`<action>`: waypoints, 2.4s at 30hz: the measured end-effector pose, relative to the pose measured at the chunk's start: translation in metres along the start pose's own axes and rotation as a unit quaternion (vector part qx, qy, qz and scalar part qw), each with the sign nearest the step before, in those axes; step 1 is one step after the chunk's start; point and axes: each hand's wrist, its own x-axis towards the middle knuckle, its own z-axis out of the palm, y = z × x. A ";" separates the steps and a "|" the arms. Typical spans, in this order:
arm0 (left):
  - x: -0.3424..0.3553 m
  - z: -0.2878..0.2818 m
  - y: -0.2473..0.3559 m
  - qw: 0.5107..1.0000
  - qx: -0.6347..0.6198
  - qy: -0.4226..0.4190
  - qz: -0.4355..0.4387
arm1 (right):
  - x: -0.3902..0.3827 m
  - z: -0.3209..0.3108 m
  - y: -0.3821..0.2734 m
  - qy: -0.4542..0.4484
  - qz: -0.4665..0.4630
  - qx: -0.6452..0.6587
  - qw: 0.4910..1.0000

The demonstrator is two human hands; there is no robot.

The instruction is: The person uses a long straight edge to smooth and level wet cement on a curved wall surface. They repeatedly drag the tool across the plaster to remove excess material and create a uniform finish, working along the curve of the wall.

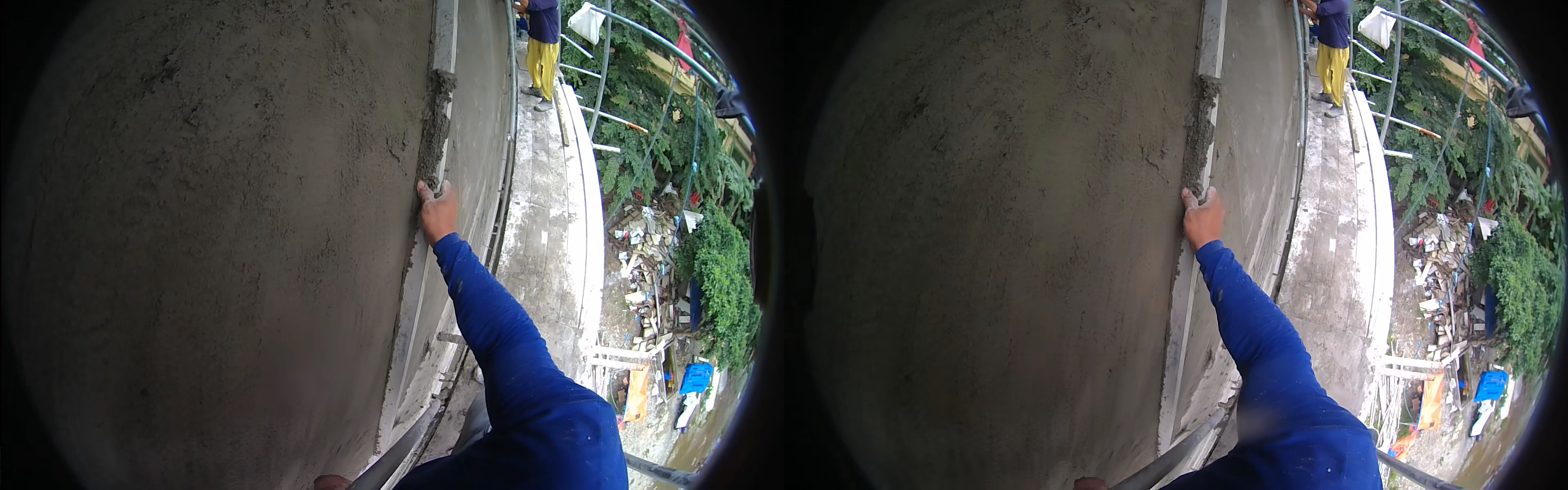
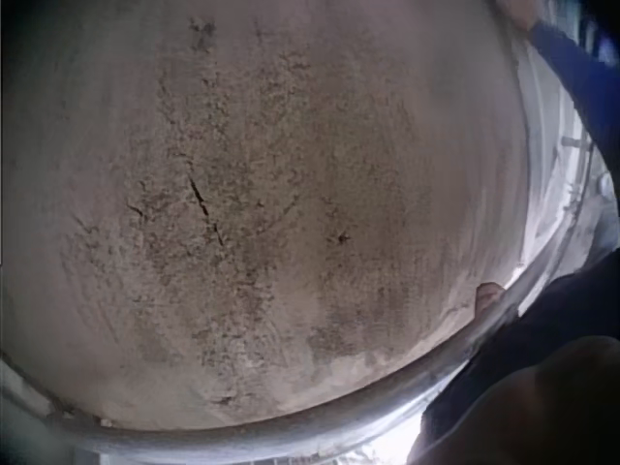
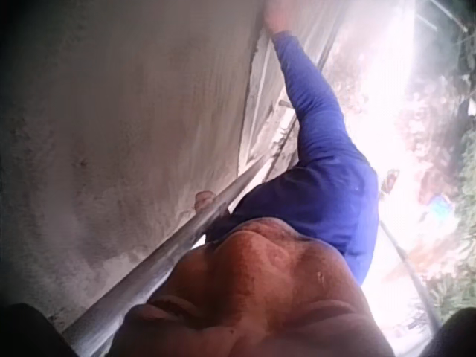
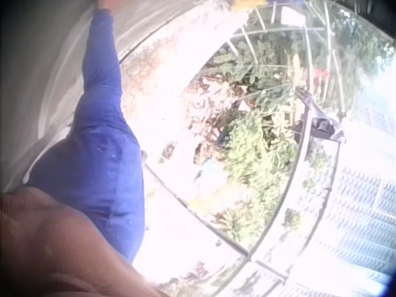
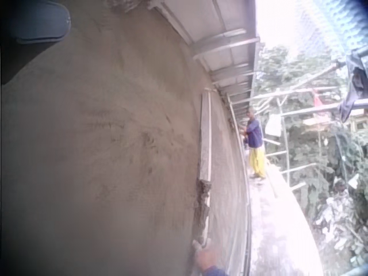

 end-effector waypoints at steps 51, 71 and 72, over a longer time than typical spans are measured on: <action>-0.038 -0.014 -0.019 0.997 -0.017 -0.053 0.051 | -0.241 -0.034 -0.012 -0.060 -0.058 0.022 0.996; -0.021 -0.013 -0.005 0.995 -0.095 -0.012 -0.007 | 0.123 0.012 0.000 0.018 -0.112 0.102 0.988; -0.023 -0.011 -0.007 0.996 -0.087 -0.014 -0.010 | 0.116 0.011 0.003 0.017 -0.108 0.082 0.991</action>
